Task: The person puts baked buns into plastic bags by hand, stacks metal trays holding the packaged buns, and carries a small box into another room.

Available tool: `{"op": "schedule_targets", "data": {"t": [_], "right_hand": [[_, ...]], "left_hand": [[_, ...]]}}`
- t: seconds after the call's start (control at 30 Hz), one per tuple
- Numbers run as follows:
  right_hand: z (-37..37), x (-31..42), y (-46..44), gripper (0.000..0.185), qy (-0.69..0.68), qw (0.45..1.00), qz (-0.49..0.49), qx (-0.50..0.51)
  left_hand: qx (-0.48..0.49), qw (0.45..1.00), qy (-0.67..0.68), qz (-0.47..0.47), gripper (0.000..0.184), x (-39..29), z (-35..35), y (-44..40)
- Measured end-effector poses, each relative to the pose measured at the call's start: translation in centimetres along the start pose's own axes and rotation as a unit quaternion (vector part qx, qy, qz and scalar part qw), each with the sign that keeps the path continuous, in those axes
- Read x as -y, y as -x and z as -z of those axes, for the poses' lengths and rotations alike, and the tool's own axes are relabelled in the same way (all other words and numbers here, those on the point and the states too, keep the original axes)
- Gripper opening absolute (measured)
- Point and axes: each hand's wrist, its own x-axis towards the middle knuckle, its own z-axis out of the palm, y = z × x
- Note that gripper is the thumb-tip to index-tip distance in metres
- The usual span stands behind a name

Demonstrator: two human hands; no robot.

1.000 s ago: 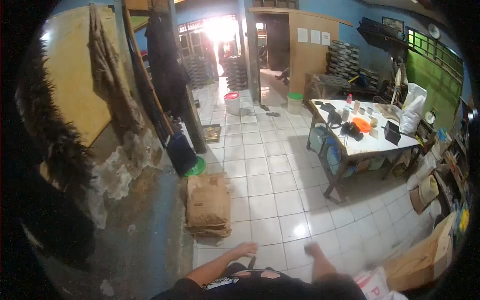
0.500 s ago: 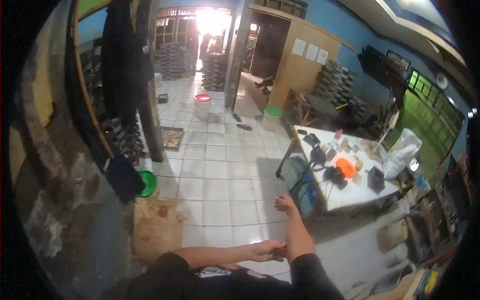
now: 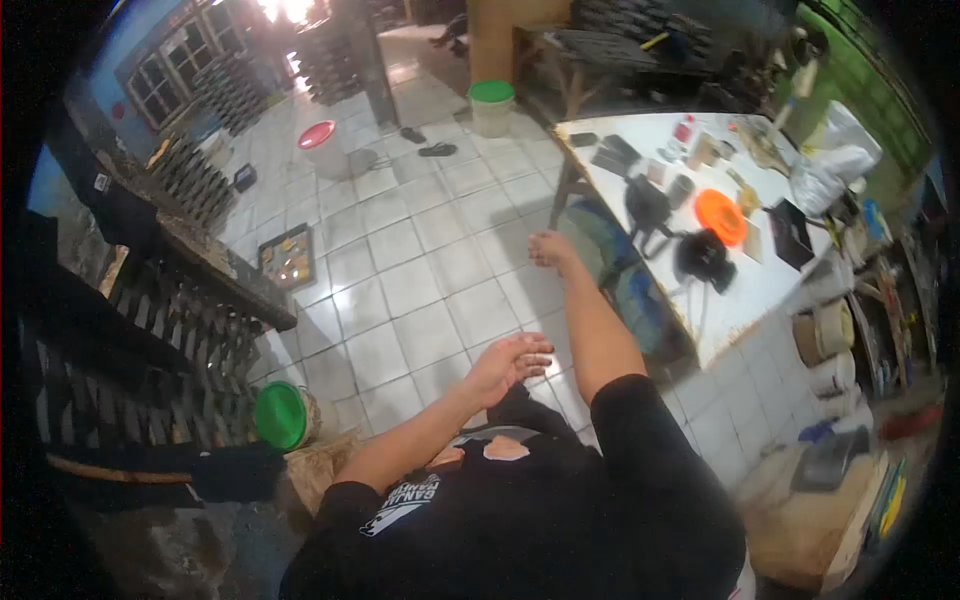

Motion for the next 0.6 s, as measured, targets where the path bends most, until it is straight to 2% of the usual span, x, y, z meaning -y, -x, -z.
{"op": "schedule_targets", "data": {"t": [0.13, 0.3, 0.33, 0.43, 0.5, 0.53, 0.6], "right_hand": [[-7.4, 6.0, -11.8, 0.035, 0.083, 0.993, -0.065, 0.062], [-18.8, 12.7, -22.9, 0.037, 0.064, 0.982, -0.034, 0.173], [-21.2, 13.2, -25.3, 0.038, 0.044, 0.98, -0.03, 0.194], [-26.6, 13.3, -31.5, 0.038, 0.104, 0.96, -0.012, 0.261], [-27.1, 11.3, -37.2, 0.037, 0.179, 0.925, -0.01, 0.336], [-27.0, 9.0, -41.3, 0.035, 0.186, 0.92, -0.045, 0.341], [-25.2, 6.6, -46.2, 0.029, 0.277, 0.895, -0.026, 0.348]], "left_hand": [[-0.054, 0.998, 0.005, -0.021, 0.047, -9.9, 3.4, -6.5], [-0.08, 0.991, 0.057, -0.089, 0.047, -20.5, 5.5, -12.9], [-0.079, 0.989, 0.08, -0.095, 0.047, -22.4, 6.5, -14.4], [-0.074, 0.98, 0.109, -0.15, 0.045, -27.6, 12.5, -19.0], [-0.074, 0.976, 0.131, -0.158, 0.044, -31.0, 16.9, -21.8], [-0.074, 0.973, 0.13, -0.178, 0.044, -32.7, 19.5, -22.8], [-0.226, 0.959, 0.009, -0.174, 0.045, -35.3, 26.0, -24.5]]}}
